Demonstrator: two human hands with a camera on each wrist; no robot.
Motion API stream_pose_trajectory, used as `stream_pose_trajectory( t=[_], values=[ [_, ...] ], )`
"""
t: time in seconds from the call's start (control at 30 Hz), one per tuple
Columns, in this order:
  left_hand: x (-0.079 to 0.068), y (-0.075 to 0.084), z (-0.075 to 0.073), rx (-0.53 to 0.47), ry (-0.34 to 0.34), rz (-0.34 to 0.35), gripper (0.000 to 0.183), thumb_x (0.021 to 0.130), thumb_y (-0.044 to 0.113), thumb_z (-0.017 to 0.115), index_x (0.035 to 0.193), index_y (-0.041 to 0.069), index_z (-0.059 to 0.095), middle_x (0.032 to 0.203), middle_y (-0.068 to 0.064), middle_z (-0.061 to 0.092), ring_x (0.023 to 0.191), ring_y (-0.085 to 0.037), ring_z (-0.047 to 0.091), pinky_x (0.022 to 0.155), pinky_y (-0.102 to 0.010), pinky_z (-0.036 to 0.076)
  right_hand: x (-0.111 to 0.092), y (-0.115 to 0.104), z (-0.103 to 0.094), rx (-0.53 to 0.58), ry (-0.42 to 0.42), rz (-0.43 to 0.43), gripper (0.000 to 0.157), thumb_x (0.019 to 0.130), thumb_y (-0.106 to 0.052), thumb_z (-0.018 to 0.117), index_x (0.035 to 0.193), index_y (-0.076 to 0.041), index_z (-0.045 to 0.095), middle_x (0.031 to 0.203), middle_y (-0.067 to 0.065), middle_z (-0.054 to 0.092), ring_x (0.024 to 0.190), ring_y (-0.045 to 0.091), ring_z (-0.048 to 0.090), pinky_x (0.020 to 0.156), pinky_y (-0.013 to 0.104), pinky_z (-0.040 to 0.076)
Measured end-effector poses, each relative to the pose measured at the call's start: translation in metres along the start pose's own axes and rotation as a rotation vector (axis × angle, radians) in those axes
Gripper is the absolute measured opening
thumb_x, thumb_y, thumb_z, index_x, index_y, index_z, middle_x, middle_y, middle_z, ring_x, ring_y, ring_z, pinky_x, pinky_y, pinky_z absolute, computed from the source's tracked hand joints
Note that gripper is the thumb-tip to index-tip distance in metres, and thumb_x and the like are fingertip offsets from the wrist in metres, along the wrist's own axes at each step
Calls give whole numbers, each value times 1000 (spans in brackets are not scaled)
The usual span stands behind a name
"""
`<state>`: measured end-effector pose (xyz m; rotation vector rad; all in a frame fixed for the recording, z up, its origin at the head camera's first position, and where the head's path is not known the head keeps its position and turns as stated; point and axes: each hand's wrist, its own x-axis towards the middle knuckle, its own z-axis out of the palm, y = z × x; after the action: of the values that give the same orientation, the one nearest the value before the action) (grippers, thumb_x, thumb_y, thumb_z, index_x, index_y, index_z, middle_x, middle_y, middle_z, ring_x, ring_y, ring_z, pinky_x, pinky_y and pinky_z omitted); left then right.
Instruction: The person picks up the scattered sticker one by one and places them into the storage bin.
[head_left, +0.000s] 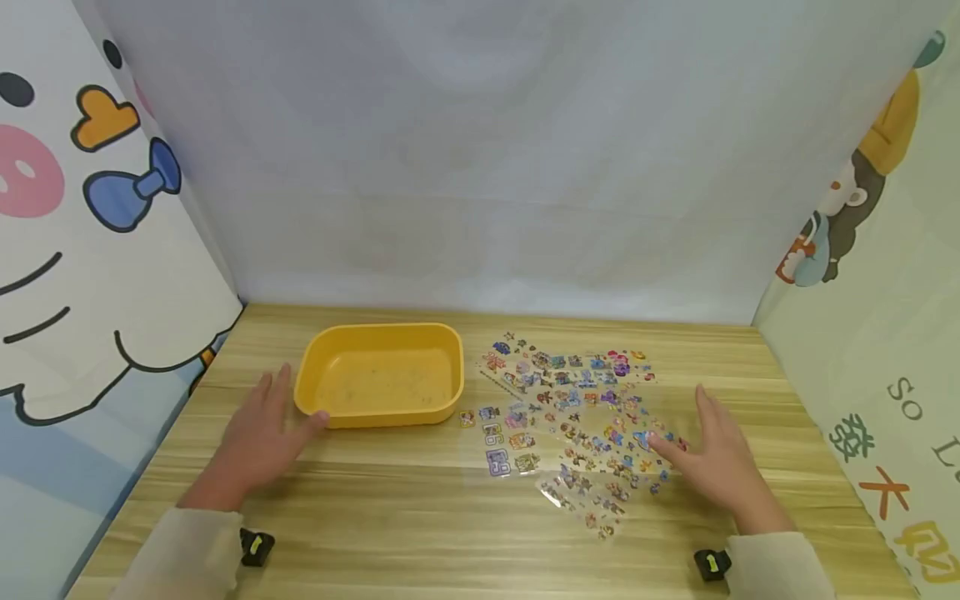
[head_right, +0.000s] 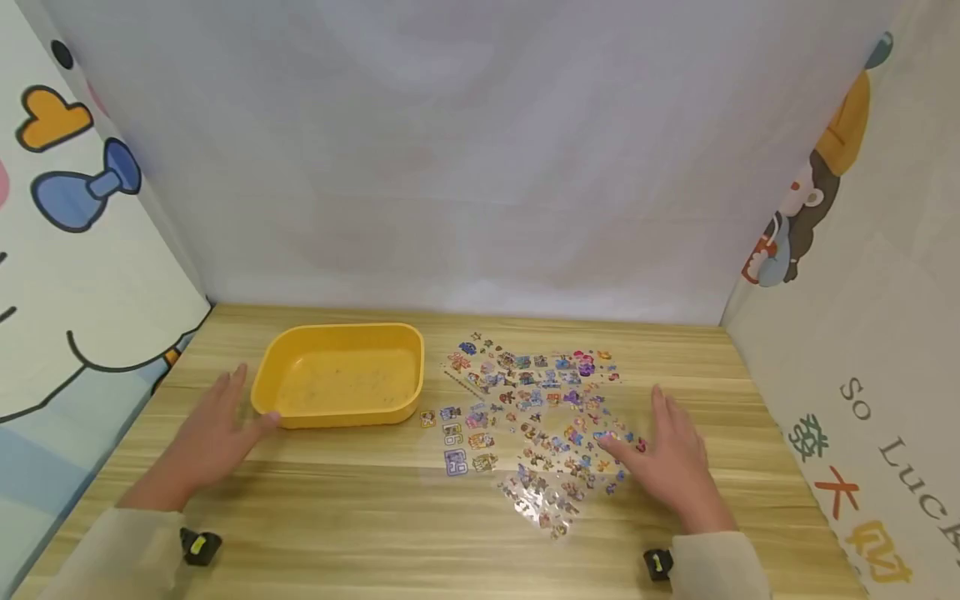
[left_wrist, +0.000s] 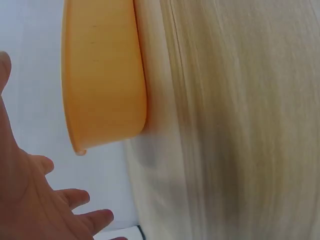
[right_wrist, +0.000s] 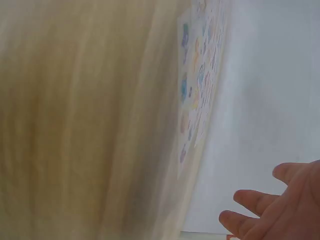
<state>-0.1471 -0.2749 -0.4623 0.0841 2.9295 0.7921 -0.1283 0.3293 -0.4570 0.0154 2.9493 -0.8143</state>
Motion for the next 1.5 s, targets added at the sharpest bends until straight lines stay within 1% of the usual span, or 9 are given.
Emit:
stream_pose_trajectory(
  t=[0.13,0.27,0.37,0.5,0.8,1.03,1.13,1.27,1.5],
  values=[
    [3,-6,2,-134,-17,-46,102,103,60,48,162,-2,-7,162,-41,5,144,-62,11,109,-78,17,0,5,4,51,-29,30,117,94,-63,63,162,1,-9,161,42,2,142,66,7,106,81,14],
    [7,-10,4,-250,-9,-74,98,105,56,46,161,-7,-5,156,-42,17,139,-59,28,108,-73,29,-4,7,8,64,-38,64,123,90,-62,70,161,5,-5,159,44,5,140,67,12,106,80,17],
    [10,-10,6,-326,14,-82,96,105,54,49,161,-7,0,148,-38,30,129,-52,41,104,-66,39,-5,7,11,52,-41,87,123,88,-60,73,160,10,2,156,46,12,137,68,17,105,80,21],
    [14,-8,5,-406,51,-123,92,105,54,49,162,-4,8,138,-29,40,121,-43,46,101,-59,41,-3,5,13,16,-44,94,115,90,-58,72,156,17,13,150,48,23,132,68,25,103,79,26],
    [24,-9,9,-374,112,-185,69,106,48,49,152,-3,40,110,-16,60,92,-29,54,79,-38,46,2,0,12,-92,-104,153,102,93,-57,67,147,22,30,144,50,28,127,71,26,101,78,31],
    [32,-9,17,-413,114,-246,65,106,45,50,149,-5,45,104,-14,58,87,-26,52,73,-34,44,5,1,10,-136,-102,163,69,94,-42,73,125,16,53,134,47,37,121,66,35,93,73,38],
    [34,-8,19,-418,130,-268,63,106,42,49,148,-4,47,100,-13,55,84,-26,51,71,-34,44,6,2,9,-131,-105,181,66,94,-36,73,128,17,52,134,47,36,121,66,34,94,73,38],
    [34,-3,19,-405,155,-296,62,106,40,48,149,-4,46,100,-12,55,82,-25,51,70,-34,43,7,3,9,-123,-100,193,72,94,-32,73,136,20,46,135,48,35,122,66,34,96,74,37],
    [35,3,19,-412,191,-342,56,104,32,48,147,-3,50,97,-11,56,79,-24,52,67,-33,44,10,2,6,-107,-86,189,64,93,-25,73,132,21,49,128,46,43,116,64,40,92,70,41]
  ],
)
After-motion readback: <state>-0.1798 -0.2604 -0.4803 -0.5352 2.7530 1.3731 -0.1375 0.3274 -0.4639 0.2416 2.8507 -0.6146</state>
